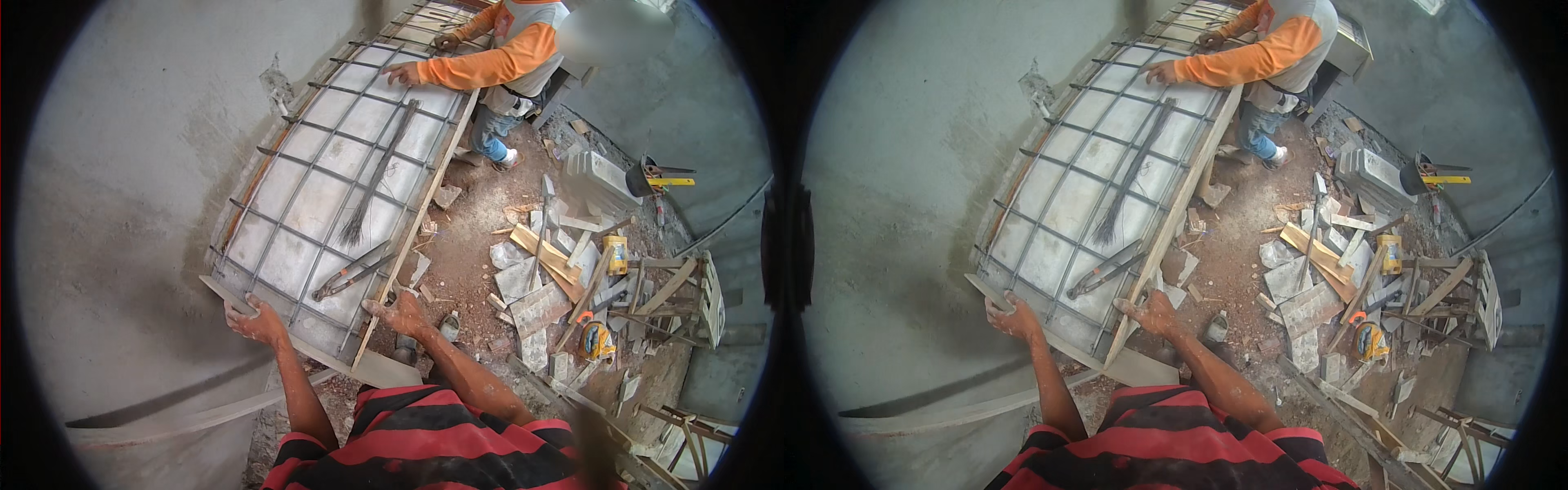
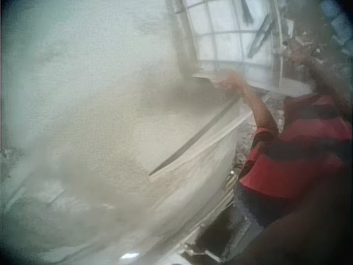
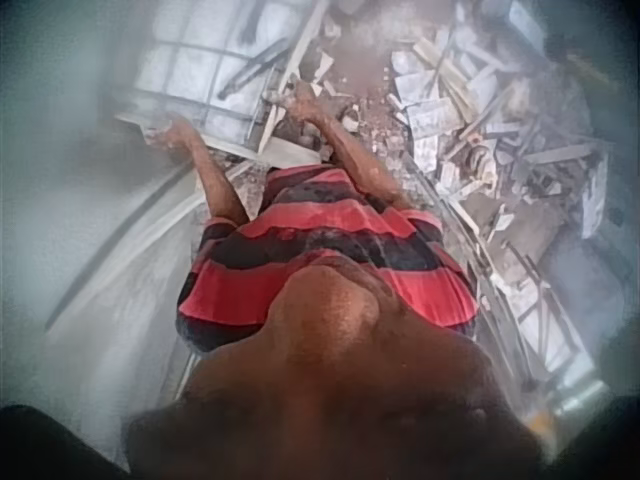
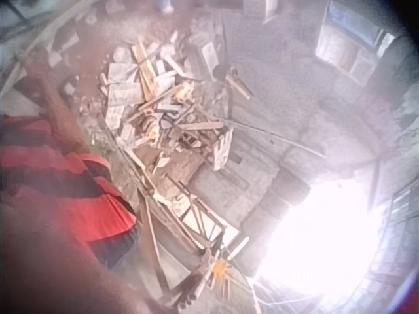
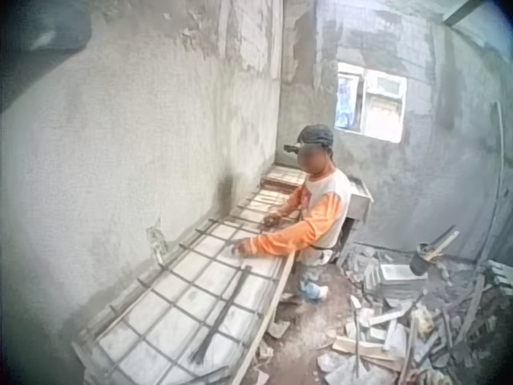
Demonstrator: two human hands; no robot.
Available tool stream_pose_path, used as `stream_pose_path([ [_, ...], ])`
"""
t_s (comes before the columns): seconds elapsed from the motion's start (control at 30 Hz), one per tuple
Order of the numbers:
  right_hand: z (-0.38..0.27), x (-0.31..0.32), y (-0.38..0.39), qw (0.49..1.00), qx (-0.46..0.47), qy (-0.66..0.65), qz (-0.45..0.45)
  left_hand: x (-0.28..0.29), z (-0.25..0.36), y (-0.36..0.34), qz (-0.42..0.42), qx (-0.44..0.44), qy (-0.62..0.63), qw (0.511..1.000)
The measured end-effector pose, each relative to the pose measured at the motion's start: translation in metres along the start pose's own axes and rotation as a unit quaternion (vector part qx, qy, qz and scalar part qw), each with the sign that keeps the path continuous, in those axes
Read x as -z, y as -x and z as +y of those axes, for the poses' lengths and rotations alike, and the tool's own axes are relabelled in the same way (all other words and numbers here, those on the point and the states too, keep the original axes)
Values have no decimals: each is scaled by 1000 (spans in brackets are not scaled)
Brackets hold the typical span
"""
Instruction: Positioning and securing a steel rebar mesh over a concrete form in preparation for pouring.
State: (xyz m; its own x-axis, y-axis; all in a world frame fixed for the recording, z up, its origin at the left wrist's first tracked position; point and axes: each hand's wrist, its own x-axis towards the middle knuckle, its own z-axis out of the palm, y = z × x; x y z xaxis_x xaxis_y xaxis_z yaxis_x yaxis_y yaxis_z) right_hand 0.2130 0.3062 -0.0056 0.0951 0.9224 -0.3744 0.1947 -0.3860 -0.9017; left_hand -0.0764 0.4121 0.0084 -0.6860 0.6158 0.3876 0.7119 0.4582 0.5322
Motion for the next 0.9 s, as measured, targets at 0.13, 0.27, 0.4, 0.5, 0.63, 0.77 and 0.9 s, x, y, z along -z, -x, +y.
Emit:
stream_pose_path([
  [0.13,-6,-4,-2,999,-15,-3,-36,-4,53,2,-133,-73,284,947],
  [0.27,-16,2,1,1000,-4,-3,-10,-29,152,33,-299,-182,337,874],
  [0.4,10,-6,-6,998,-39,45,-5,-60,232,60,-337,-311,267,847],
  [0.5,8,-10,-4,999,-23,46,14,-88,269,71,-346,-352,142,858],
  [0.63,-2,-6,1,1000,-3,-7,19,-112,301,83,-426,-337,5,840],
  [0.77,-10,2,4,999,-47,10,-8,-133,300,87,-408,-323,-17,854],
  [0.9,-6,2,5,999,-41,29,5,-130,298,87,-367,-324,43,871],
])
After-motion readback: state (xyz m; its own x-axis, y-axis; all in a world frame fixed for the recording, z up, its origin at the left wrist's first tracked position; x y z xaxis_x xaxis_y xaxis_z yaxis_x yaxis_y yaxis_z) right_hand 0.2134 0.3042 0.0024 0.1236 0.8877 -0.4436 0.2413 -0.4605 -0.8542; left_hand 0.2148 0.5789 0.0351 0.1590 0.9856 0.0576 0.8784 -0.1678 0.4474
